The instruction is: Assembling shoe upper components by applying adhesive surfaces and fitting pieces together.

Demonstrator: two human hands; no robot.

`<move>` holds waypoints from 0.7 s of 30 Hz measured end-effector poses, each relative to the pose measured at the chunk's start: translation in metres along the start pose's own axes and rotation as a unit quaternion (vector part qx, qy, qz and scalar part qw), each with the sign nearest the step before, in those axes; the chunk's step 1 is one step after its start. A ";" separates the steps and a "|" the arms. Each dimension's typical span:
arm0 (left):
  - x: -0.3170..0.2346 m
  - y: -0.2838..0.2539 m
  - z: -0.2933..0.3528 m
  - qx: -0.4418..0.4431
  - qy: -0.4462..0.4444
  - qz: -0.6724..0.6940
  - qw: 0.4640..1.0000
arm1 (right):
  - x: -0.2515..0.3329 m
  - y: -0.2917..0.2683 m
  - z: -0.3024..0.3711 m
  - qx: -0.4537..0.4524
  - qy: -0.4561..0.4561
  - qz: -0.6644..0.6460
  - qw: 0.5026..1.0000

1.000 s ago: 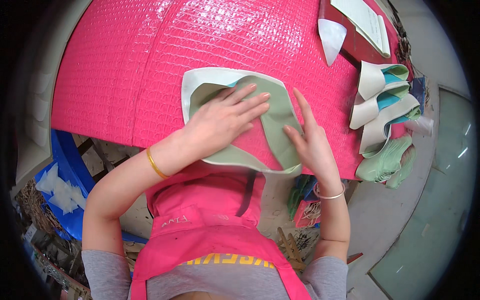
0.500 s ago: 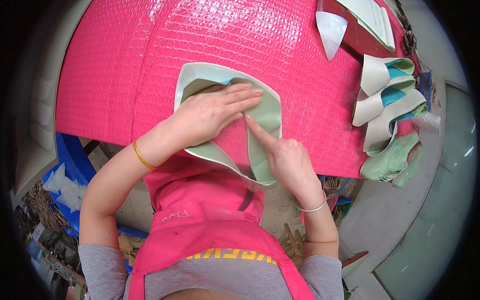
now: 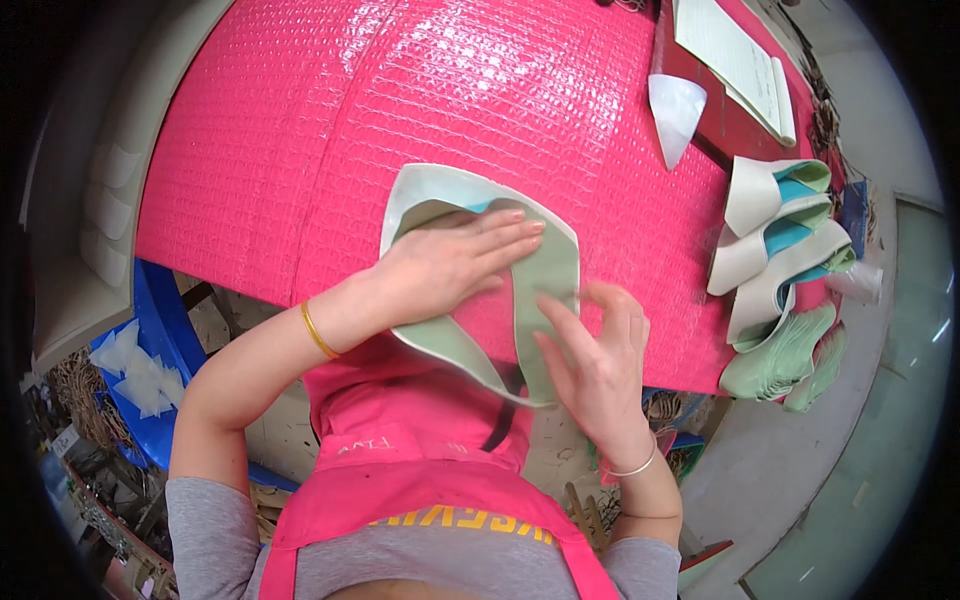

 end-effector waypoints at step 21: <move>-0.111 0.017 -0.011 -0.013 -0.039 -0.082 0.996 | -0.009 -0.017 -0.147 0.129 -0.204 -0.247 0.938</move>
Point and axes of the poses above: each hand's wrist, its own z-axis away from the middle knuckle, its own y-axis out of the palm, x = y × z, the point moved 2 cm from there along -z, towards the middle knuckle, and after that the axes turned 1 degree about -y, right-handed, at the moved point
